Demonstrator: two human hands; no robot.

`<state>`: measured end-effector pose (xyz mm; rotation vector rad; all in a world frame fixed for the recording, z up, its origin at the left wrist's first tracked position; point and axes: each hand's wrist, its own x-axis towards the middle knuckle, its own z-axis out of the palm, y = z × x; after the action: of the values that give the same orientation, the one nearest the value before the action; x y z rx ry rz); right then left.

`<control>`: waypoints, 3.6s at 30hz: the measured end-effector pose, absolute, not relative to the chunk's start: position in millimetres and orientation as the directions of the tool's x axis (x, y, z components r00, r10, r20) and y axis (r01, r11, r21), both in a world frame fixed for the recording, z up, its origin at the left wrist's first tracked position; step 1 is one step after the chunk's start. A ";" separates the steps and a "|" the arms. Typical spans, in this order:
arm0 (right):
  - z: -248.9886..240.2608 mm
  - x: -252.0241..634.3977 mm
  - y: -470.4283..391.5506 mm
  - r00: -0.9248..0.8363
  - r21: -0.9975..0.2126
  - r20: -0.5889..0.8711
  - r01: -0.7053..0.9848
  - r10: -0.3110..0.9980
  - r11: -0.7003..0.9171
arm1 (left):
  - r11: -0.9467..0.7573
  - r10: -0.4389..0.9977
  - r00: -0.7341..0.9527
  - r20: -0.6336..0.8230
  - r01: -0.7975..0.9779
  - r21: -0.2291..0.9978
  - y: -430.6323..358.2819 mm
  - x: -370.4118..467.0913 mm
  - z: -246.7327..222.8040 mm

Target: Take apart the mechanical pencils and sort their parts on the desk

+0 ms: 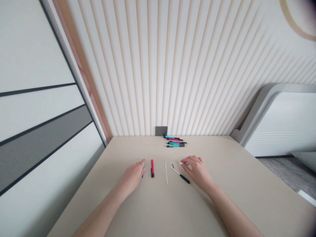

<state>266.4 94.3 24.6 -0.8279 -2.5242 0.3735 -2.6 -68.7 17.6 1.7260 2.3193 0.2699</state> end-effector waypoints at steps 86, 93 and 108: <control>15.2 229.7 30.4 -0.699 -0.965 0.222 -0.055 0.680 0.258 | -0.154 0.944 0.056 0.326 0.947 0.282 -69.0 72.2 34.4; 27.2 237.7 38.3 -0.602 -0.875 0.406 -0.040 0.687 0.482 | -0.172 0.927 0.073 0.367 0.954 0.246 -67.5 67.6 34.4; 20.4 241.9 53.8 -0.649 -0.713 0.470 0.120 0.598 0.691 | -0.069 0.878 -0.052 0.476 0.970 0.234 -65.0 56.3 30.6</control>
<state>241.9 53.8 20.4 -0.5476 -2.1787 0.8528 56.3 -65.0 30.6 2.2739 2.2534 0.8705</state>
